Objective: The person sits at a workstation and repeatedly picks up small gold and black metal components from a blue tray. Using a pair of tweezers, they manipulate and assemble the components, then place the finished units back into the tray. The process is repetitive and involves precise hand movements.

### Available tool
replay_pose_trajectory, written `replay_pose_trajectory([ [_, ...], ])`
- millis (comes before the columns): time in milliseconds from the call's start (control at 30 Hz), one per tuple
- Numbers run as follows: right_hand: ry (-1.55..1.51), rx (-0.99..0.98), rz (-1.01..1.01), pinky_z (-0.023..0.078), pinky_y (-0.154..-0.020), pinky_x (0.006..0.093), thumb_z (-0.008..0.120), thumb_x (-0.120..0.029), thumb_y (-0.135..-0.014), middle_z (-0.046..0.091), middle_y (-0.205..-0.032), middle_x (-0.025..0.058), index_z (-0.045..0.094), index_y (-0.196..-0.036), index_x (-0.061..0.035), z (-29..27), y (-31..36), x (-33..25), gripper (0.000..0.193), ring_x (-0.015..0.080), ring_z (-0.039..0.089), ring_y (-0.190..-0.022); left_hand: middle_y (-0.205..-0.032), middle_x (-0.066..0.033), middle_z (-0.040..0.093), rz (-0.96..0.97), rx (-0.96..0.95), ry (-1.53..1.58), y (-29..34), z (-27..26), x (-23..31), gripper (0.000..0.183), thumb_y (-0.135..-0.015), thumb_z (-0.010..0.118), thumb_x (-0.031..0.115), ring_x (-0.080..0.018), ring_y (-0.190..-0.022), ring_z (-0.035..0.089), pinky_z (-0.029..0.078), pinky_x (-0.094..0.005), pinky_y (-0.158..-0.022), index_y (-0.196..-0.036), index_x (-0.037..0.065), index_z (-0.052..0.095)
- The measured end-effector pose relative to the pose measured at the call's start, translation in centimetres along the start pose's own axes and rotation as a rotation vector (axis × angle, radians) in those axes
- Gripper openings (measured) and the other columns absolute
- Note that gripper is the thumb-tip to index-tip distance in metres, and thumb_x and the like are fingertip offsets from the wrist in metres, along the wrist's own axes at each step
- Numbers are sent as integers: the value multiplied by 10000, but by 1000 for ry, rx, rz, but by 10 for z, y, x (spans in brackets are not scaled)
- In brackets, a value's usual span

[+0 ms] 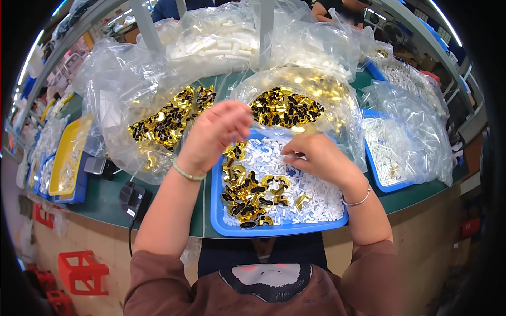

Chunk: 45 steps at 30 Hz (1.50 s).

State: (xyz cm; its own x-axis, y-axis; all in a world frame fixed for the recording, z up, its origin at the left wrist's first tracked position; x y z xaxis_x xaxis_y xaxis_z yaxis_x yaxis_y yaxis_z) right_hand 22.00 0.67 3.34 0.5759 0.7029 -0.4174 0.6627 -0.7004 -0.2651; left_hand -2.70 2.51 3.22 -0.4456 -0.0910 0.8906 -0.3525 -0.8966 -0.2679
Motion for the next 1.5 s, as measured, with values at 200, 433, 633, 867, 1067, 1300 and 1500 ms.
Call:
replay_pose_trajectory([
  [200,-2,-7,-44,497,-679,383,718,-70,-752,656,-838,115,701,-911,-42,14,1,4,162,305,634,-761,-899,-18,661,10,34,-451,-2,8,-8,153,-921,629,172,-96,-810,624,509,-236,-718,-996,40,651],
  [433,41,68,-65,498,-670,371,711,-37,-742,667,-834,113,702,-907,-38,8,-1,6,165,295,640,-768,-1032,-121,637,352,-212,-1423,13,21,-27,198,-801,671,112,-298,-999,587,475,-393,-874,-985,40,664],
  [633,-39,21,31,489,-641,352,709,-37,-760,666,-820,117,672,-849,-24,2,-2,1,97,279,639,-750,-969,-132,625,6,-100,-1470,13,13,-21,175,-782,686,99,-316,-896,607,495,-392,-820,-943,36,668],
  [867,-54,144,-27,470,-617,326,695,-17,-773,614,-763,92,643,-859,-33,-3,-3,-3,101,231,593,-694,-957,-113,624,224,-182,-1319,7,16,-26,112,-811,693,74,-256,-872,613,493,-337,-762,-903,25,653],
  [1067,-199,220,-18,479,-651,355,672,-4,-753,613,-781,99,644,-865,-26,-6,-5,-6,118,277,600,-731,-1052,-73,602,17,-127,-892,4,21,-36,101,-886,642,76,-169,-903,617,511,-284,-791,-955,12,607],
  [1300,-316,284,12,452,-604,277,660,33,-799,607,-812,61,686,-931,-40,-11,-4,-11,153,163,577,-699,-1093,-90,600,-197,-13,-401,3,32,-35,243,-914,599,49,-139,-987,652,536,-257,-811,-1138,-23,539],
  [1500,-383,343,3,402,-547,241,664,20,-815,592,-793,28,692,-945,-43,-7,-5,-11,147,101,501,-615,-985,-35,632,-38,1,-602,5,39,-35,244,-859,669,52,-78,-834,626,526,-226,-760,-1096,-5,656],
])
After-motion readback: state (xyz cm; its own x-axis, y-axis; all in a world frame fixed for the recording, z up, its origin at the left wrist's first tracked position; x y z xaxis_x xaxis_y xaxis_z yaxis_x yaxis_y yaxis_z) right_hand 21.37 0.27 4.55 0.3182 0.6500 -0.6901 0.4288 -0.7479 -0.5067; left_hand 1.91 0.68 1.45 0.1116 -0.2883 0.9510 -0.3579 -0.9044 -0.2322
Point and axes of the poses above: each hand's wrist, its own y-axis away from the middle knuckle, its own z-axis out of the palm, x = y × z, the point moved 2 cm from there along -y, towards the middle knuckle
